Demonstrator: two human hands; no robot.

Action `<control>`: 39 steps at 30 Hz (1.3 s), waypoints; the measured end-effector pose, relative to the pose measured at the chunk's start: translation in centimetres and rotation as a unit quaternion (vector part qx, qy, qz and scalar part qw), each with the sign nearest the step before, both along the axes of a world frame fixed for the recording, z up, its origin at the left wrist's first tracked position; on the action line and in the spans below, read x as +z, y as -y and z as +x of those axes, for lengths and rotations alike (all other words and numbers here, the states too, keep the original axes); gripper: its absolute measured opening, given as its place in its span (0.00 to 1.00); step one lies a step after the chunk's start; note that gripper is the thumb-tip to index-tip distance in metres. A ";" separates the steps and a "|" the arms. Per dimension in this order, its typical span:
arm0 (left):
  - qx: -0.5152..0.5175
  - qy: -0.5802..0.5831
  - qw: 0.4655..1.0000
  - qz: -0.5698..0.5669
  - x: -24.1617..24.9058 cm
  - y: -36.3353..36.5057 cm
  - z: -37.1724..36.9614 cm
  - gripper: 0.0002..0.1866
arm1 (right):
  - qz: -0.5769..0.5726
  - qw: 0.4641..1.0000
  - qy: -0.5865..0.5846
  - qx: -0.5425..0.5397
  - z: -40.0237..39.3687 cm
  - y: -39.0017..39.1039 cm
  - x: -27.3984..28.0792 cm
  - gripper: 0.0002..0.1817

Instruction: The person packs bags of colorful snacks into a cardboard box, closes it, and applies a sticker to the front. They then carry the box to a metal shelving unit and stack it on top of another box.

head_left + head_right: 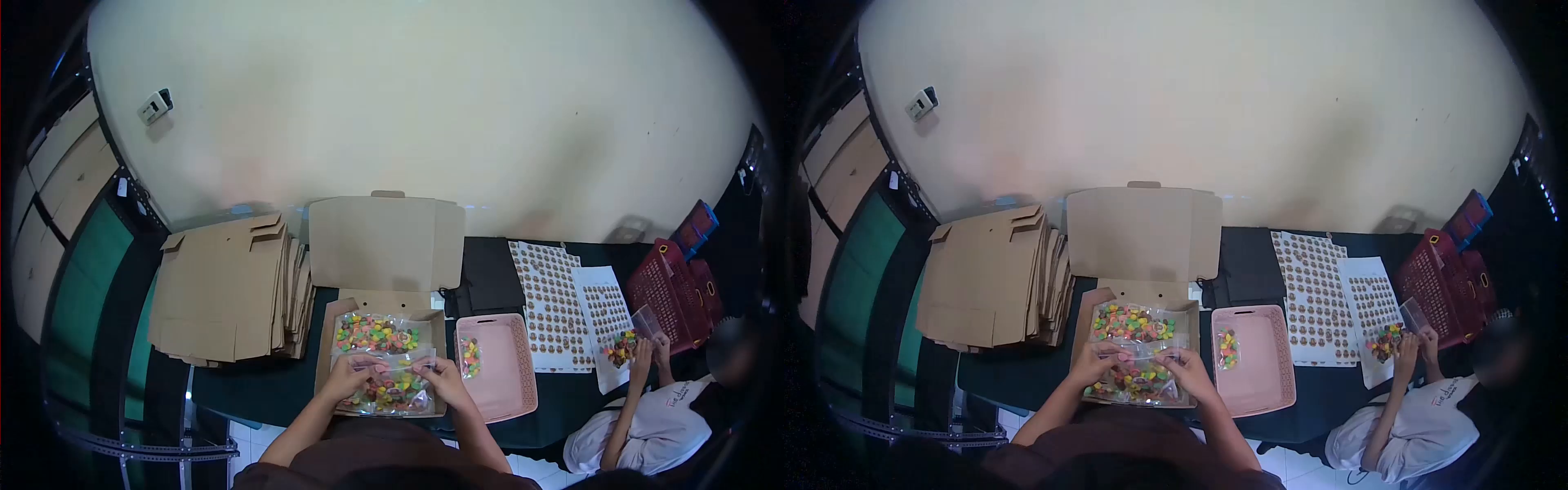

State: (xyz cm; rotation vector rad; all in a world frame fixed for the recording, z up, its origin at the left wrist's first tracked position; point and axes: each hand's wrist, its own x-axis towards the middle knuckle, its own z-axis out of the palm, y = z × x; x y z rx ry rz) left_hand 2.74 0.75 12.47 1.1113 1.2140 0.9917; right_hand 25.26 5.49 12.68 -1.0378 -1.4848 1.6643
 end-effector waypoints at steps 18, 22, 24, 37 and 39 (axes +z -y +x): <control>0.042 0.055 0.982 0.177 1.6 1.1 4.8 0.44 | 0.355 0.930 0.083 0.041 -3.0 1.1 2.3 0.24; 0.073 0.063 0.986 0.134 0.6 1.5 4.2 0.24 | 0.340 0.911 0.113 -0.204 -3.5 0.5 2.1 0.36; 0.076 0.017 0.984 0.159 1.5 1.6 4.2 0.14 | 0.253 0.956 0.029 -0.145 -2.9 -1.1 0.5 0.35; 0.106 0.044 0.989 0.091 1.0 0.8 0.6 0.11 | -0.065 0.995 -0.077 -0.015 0.7 -2.1 -0.9 0.15; 0.081 0.073 0.991 0.074 0.8 0.7 0.1 0.17 | -0.076 0.994 -0.073 -0.023 0.9 -2.2 -0.8 0.16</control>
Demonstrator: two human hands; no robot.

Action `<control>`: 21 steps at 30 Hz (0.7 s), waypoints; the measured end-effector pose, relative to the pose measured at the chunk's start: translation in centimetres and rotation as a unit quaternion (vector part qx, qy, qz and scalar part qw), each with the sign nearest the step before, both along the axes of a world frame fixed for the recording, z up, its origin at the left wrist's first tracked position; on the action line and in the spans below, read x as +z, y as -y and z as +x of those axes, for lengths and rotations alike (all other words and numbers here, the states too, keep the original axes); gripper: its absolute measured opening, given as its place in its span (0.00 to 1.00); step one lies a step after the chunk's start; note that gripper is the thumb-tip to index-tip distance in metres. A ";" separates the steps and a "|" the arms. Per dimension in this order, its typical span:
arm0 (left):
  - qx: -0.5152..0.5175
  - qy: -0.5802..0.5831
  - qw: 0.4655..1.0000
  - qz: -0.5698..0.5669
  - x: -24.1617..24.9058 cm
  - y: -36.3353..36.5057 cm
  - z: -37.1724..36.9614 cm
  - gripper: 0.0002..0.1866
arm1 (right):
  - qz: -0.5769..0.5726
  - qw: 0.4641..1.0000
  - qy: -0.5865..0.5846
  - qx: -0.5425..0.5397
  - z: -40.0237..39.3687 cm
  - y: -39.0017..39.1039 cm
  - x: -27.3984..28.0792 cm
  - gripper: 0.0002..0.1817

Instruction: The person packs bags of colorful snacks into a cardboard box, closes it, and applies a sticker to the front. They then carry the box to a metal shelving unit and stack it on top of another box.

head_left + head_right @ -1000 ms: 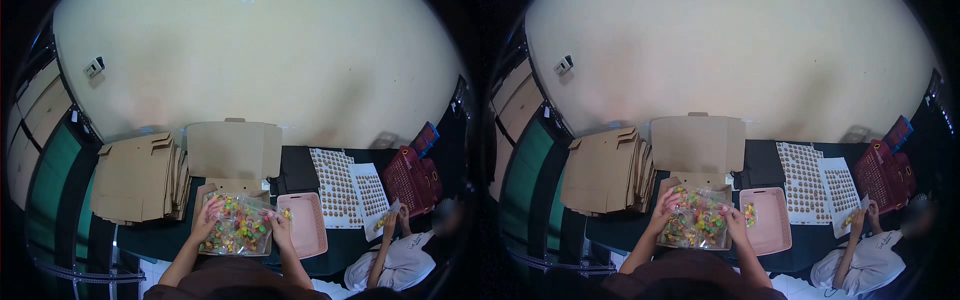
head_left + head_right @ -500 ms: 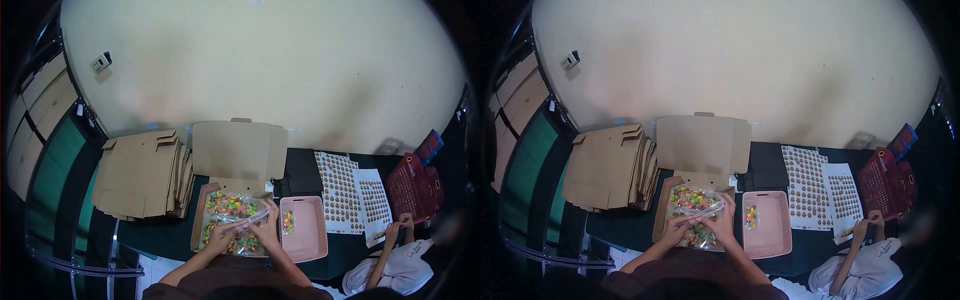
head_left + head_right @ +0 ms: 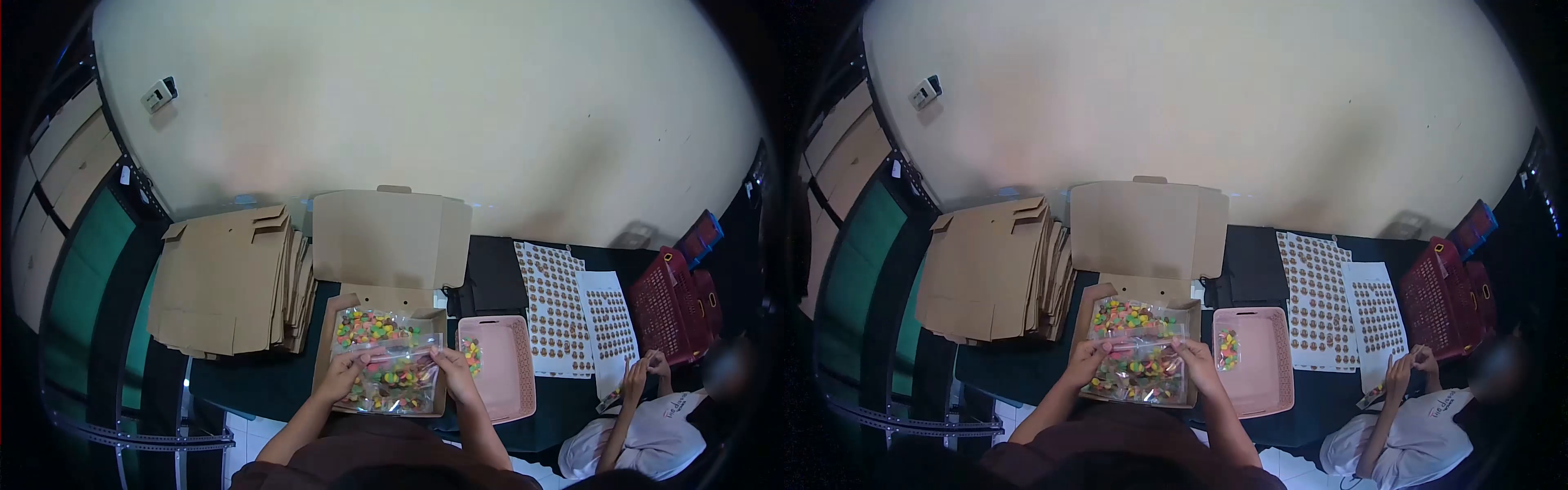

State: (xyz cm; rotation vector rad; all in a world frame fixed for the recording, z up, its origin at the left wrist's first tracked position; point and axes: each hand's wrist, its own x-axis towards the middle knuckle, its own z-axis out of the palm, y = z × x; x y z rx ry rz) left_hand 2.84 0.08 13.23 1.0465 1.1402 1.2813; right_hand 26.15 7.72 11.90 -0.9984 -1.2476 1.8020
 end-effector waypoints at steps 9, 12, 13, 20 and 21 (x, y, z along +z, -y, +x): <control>-0.075 -0.537 0.815 0.205 -0.8 1.1 2.9 0.42 | -0.014 0.955 -0.203 -0.216 -1.6 0.5 1.4 0.22; -0.108 -0.571 0.781 0.231 -4.8 1.3 4.3 0.41 | -0.089 0.918 -0.290 -0.254 -2.4 0.4 1.0 0.22; -0.094 -0.553 0.790 0.246 -5.4 1.1 4.3 0.40 | -0.124 0.919 -0.292 -0.233 -2.4 0.9 2.0 0.22; -0.082 -0.445 0.842 0.294 -4.2 0.3 2.8 0.26 | -0.093 0.928 -0.274 -0.233 -1.9 0.5 2.3 0.26; -0.080 -0.338 0.913 0.214 -4.0 0.4 2.6 0.23 | -0.024 0.945 -0.164 -0.282 -1.9 0.3 2.3 0.28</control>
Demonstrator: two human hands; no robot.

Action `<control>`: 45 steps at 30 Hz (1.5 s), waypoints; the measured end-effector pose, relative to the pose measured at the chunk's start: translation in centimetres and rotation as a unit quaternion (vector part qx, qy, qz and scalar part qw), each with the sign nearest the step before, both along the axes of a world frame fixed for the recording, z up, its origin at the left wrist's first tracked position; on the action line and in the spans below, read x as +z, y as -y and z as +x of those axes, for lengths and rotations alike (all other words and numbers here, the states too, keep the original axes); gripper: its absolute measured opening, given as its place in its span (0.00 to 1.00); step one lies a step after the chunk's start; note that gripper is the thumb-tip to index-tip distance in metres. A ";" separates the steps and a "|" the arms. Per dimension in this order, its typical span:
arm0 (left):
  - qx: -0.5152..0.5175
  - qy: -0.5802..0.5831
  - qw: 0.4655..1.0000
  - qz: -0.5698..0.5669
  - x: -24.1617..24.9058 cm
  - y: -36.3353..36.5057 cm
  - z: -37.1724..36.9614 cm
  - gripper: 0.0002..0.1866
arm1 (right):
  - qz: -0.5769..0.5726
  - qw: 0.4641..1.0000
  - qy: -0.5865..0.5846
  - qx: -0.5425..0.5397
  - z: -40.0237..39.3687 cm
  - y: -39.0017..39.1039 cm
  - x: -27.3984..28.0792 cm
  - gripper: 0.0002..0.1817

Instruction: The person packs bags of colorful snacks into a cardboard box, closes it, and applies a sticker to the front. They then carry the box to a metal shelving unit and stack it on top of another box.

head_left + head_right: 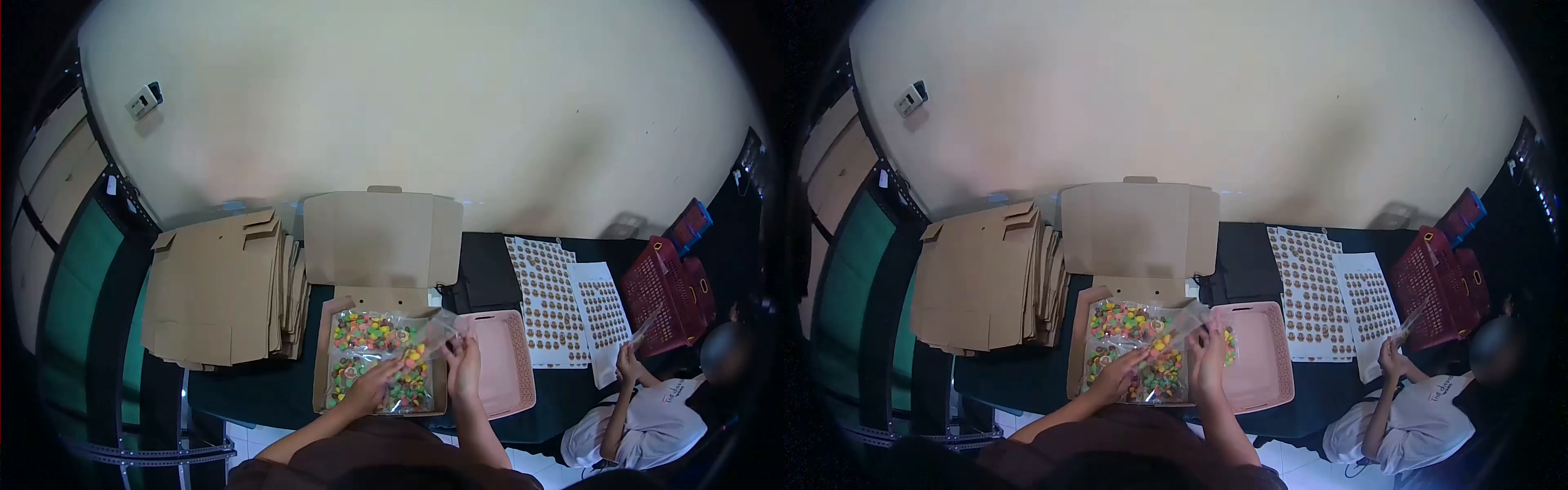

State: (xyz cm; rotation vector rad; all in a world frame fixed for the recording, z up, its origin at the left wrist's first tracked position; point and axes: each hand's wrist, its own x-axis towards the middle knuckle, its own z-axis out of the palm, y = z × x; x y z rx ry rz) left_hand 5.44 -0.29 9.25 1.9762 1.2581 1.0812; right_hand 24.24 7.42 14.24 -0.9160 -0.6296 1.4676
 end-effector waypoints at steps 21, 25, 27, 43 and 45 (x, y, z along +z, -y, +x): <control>0.269 -0.057 0.942 -0.194 -6.4 0.5 -5.9 0.42 | 0.091 0.757 0.629 0.152 0.9 1.0 -12.8 0.26; 0.319 -0.158 0.934 -0.031 -2.4 -2.0 -7.0 0.33 | 0.196 0.689 0.698 0.005 1.0 -1.6 -9.2 0.27; 0.322 -0.141 0.936 -0.031 -3.1 -3.4 -8.4 0.33 | 0.182 0.708 0.683 0.009 1.2 -3.5 -9.4 0.25; 0.229 0.139 0.941 -0.204 -12.8 -13.2 -13.0 0.28 | 0.059 0.882 0.450 0.127 0.0 -14.8 -18.0 0.26; 0.243 0.122 0.938 -0.215 -11.7 -14.2 -12.7 0.22 | 0.061 0.878 0.459 0.124 0.0 -16.4 -19.9 0.27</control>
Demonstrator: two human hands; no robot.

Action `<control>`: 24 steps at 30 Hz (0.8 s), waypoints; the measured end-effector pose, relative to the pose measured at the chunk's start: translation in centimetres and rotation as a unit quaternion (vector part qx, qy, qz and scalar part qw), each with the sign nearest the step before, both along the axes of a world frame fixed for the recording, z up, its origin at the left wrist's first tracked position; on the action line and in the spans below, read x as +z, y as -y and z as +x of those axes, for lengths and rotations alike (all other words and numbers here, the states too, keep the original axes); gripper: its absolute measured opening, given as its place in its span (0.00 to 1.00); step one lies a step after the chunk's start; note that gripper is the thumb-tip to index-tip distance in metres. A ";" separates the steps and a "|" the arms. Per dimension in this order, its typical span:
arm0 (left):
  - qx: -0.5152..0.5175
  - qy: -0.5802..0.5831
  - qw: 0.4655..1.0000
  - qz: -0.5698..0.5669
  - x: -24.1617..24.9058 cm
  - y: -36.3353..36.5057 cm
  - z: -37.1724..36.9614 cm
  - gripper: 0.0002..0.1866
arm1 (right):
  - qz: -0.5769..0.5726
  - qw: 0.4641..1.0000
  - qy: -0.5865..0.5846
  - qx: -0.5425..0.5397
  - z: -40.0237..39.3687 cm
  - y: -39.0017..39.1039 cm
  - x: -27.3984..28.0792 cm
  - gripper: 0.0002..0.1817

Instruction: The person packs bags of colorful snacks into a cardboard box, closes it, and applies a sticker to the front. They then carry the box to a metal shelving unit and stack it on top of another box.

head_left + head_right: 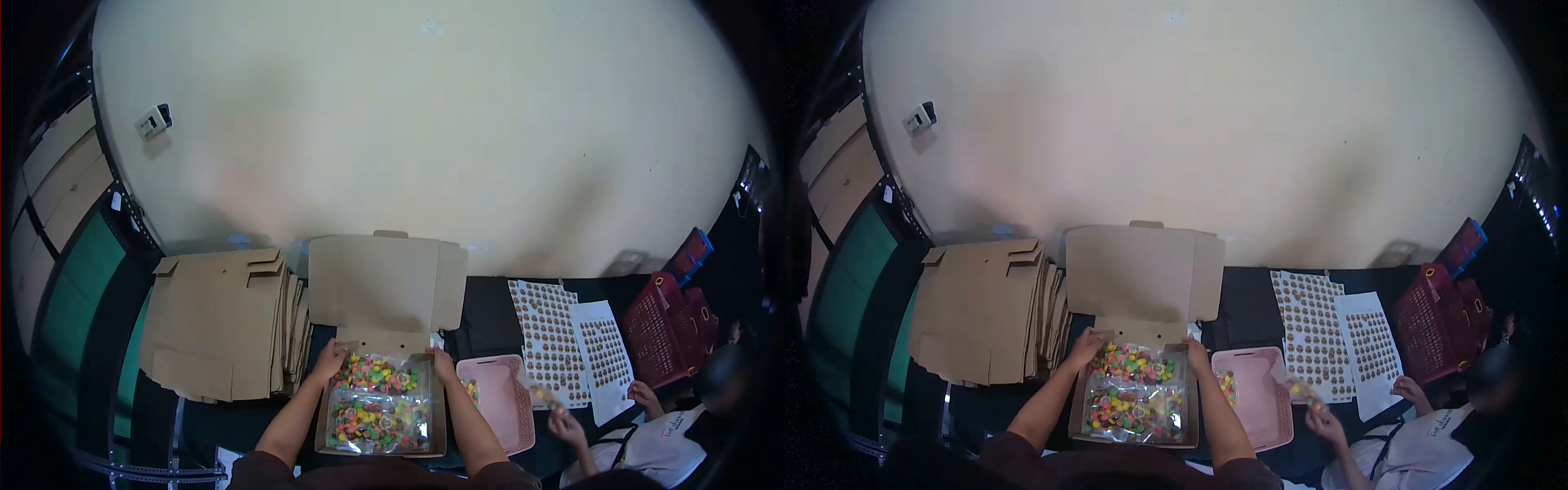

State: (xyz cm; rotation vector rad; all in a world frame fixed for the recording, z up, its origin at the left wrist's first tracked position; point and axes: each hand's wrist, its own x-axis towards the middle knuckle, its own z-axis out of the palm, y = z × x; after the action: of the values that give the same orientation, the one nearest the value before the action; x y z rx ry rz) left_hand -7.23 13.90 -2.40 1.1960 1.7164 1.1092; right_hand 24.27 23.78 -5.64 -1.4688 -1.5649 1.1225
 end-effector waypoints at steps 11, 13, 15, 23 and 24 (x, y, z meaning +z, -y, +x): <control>0.011 0.135 0.988 -0.073 -3.7 -2.4 -1.3 0.18 | -0.219 0.967 -0.132 0.018 -0.3 -3.9 -4.6 0.31; 0.011 0.162 0.986 -0.034 -2.5 -1.9 -0.8 0.17 | -0.239 0.955 -0.173 -0.036 -0.1 -3.3 -2.4 0.36; 0.013 0.177 0.983 -0.044 -1.8 -1.7 -0.5 0.17 | -0.249 0.943 -0.213 -0.055 0.1 -2.8 -1.1 0.37; 0.079 0.116 0.990 0.000 -4.2 -2.7 -0.1 0.23 | -0.322 0.914 -0.244 -0.039 -0.5 -1.5 1.2 0.25; 0.071 0.207 0.976 -0.013 -2.7 -2.2 0.2 0.25 | -0.322 0.914 -0.245 -0.039 -0.6 -1.4 1.3 0.25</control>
State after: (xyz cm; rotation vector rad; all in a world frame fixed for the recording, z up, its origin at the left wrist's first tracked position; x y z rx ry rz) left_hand -7.05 16.05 -5.08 0.7653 1.4993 1.3115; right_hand 23.72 25.17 -4.31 -1.4550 -0.8064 1.8991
